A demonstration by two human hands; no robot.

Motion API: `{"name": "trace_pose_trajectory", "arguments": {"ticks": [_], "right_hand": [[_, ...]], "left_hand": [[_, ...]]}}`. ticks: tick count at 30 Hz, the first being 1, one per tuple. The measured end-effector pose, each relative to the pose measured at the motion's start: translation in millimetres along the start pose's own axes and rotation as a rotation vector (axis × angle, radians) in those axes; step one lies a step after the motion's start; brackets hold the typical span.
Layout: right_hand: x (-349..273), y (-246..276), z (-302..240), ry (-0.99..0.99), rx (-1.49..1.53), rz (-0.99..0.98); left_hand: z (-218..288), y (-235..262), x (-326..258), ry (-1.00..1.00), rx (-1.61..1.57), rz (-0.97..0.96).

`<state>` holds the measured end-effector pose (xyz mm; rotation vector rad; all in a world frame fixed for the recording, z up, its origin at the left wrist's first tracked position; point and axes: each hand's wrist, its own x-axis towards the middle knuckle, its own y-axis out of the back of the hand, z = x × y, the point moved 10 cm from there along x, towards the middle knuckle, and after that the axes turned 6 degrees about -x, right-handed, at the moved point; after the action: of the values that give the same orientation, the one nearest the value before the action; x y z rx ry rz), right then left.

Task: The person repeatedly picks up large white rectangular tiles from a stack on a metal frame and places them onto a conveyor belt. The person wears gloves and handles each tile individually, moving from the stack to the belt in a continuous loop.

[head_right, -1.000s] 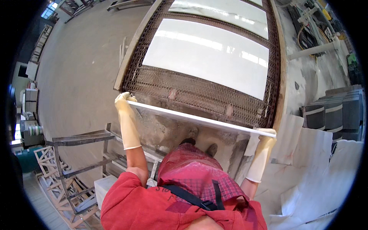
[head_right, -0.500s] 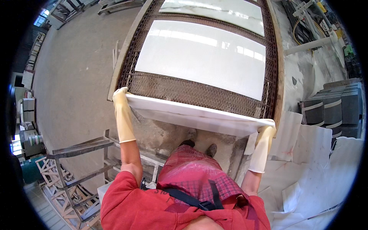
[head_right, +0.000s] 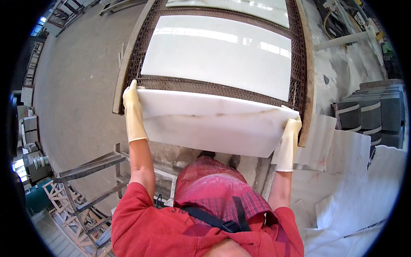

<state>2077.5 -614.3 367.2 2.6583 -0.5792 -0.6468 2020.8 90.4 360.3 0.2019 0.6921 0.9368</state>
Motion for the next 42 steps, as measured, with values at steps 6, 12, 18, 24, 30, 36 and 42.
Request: {"name": "trace_pose_trajectory", "arguments": {"ticks": [6,12,18,24,30,36,42], "right_hand": [[2,-3,9,0.05,-0.019,0.035],[34,-2,29,0.085,-0.011,0.09],[58,-11,35,0.056,-0.107,0.132],[45,5,29,0.043,0.364,0.105],[-39,70,70,0.082,0.409,0.197],[-51,107,177,-0.058,-0.286,0.0],[-75,65,197,-0.226,-0.322,0.009]], "left_hand": [[1,3,-25,-0.133,-0.559,-0.021],[-39,51,-59,-0.406,-0.863,0.068],[-210,104,-49,-0.251,0.001,0.278],[-226,76,-32,-0.046,0.187,-0.113],[-231,72,-28,-0.009,0.187,-0.191],[-252,71,-5,0.051,0.197,-0.237],[-242,68,-8,0.054,0.264,-0.251]]}}
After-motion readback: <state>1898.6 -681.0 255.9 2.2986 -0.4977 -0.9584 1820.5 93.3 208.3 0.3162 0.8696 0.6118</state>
